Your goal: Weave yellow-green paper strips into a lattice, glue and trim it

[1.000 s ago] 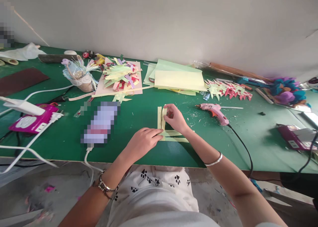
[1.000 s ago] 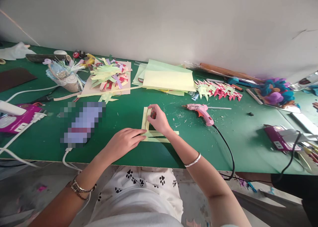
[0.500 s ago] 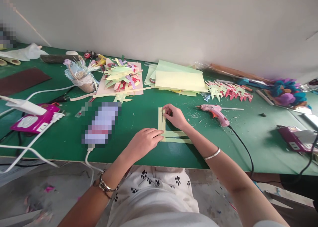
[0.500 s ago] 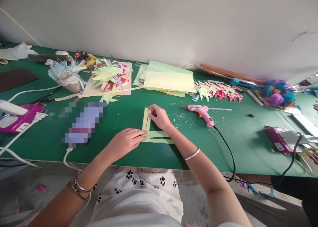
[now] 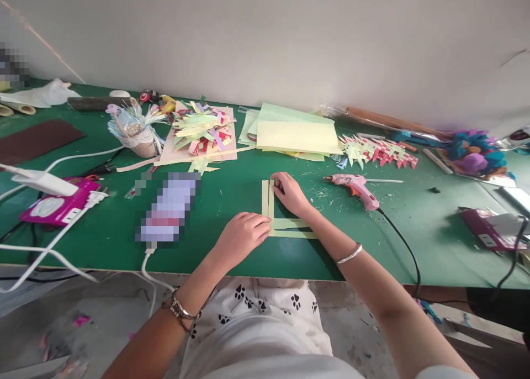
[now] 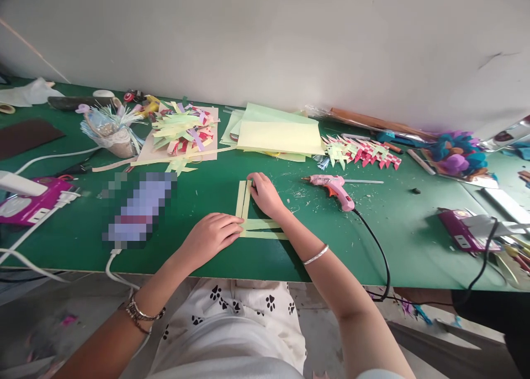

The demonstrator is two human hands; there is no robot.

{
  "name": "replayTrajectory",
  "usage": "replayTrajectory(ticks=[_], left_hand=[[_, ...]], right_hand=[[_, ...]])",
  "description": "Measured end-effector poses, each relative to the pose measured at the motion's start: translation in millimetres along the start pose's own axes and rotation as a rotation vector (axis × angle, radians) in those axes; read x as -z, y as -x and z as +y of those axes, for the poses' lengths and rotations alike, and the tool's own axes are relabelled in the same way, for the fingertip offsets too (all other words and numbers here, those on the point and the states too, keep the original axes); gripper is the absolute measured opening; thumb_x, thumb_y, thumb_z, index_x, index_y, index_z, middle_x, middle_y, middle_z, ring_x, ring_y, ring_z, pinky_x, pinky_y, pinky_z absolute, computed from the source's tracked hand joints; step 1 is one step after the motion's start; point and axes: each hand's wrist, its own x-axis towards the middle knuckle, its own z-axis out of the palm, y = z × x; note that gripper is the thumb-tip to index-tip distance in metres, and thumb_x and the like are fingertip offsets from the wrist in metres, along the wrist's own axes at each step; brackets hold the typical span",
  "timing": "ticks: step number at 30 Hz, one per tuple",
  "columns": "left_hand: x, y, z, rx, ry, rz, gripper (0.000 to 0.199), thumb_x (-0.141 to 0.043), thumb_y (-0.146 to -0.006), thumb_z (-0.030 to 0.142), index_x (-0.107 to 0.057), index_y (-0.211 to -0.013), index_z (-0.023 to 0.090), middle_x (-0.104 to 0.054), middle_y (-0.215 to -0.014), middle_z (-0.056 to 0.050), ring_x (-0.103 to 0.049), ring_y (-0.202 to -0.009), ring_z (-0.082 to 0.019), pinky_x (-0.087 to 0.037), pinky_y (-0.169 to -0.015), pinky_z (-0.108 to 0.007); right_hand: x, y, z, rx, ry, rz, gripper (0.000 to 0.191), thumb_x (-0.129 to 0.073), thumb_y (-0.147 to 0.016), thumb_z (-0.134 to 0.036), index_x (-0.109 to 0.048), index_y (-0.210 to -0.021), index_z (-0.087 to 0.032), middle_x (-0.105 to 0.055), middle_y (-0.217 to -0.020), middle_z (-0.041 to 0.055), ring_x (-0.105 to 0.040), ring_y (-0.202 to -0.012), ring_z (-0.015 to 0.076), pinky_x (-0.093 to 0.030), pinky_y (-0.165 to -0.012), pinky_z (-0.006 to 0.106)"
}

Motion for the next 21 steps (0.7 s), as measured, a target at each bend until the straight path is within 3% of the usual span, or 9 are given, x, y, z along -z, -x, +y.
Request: replayTrajectory(ticks=[5,10,12,15,21], left_hand=[[-1.9,1,2,0.050,0.021,-0.008,0.017,-0.045,-0.089,0.018,-0.056,-0.102,0.017,-0.065,-0.101,-0.005,-0.060,-0.092,-0.018,-0.047,-0.079,-0.034],[-2.4,3,2,0.054,0.048,0.012,0.017,-0.047,-0.088,0.018,-0.060,-0.099,0.018,-0.064,-0.105,-0.005,-0.059,-0.095,-0.019,-0.047,-0.082,-0.036],[-1.9,2,2,0.050,0.051,0.003,0.018,-0.047,-0.088,0.017,-0.060,-0.099,0.018,-0.064,-0.105,-0.005,-0.059,-0.096,-0.020,-0.047,-0.082,-0.036],[-1.0,1,2,0.047,0.050,0.000,0.018,-0.046,-0.088,0.017,-0.061,-0.099,0.018,-0.065,-0.105,-0.005,-0.059,-0.095,-0.020,-0.047,-0.081,-0.036],[-0.1,1,3,0.042,0.023,0.000,0.018,-0.046,-0.089,0.017,-0.062,-0.097,0.017,-0.065,-0.104,-0.005,-0.060,-0.093,-0.019,-0.047,-0.080,-0.036]], right_hand=[[24,17,-26,0.013,0.055,0.032,0.025,-0.042,-0.079,-0.013,-0.050,-0.103,-0.016,-0.051,-0.087,0.0063,-0.049,-0.080,0.0180,-0.041,-0.067,0.028],[47,69,-53,0.065,0.182,-0.151,0.018,-0.045,-0.086,-0.024,-0.054,-0.101,-0.020,-0.057,-0.096,0.0053,-0.052,-0.088,0.0186,-0.041,-0.076,0.032],[45,88,-55,0.043,0.222,-0.201,0.019,-0.048,-0.085,-0.024,-0.055,-0.103,-0.022,-0.057,-0.098,0.0052,-0.052,-0.090,0.0194,-0.041,-0.075,0.033],[34,103,-52,-0.018,0.245,-0.169,0.020,-0.049,-0.085,-0.023,-0.055,-0.105,-0.022,-0.057,-0.103,0.0053,-0.051,-0.093,0.0188,-0.039,-0.079,0.033],[26,106,-49,-0.086,0.298,-0.075,0.018,-0.046,-0.089,-0.025,-0.059,-0.100,-0.024,-0.060,-0.099,0.0029,-0.052,-0.089,0.0175,-0.028,-0.077,0.035]])
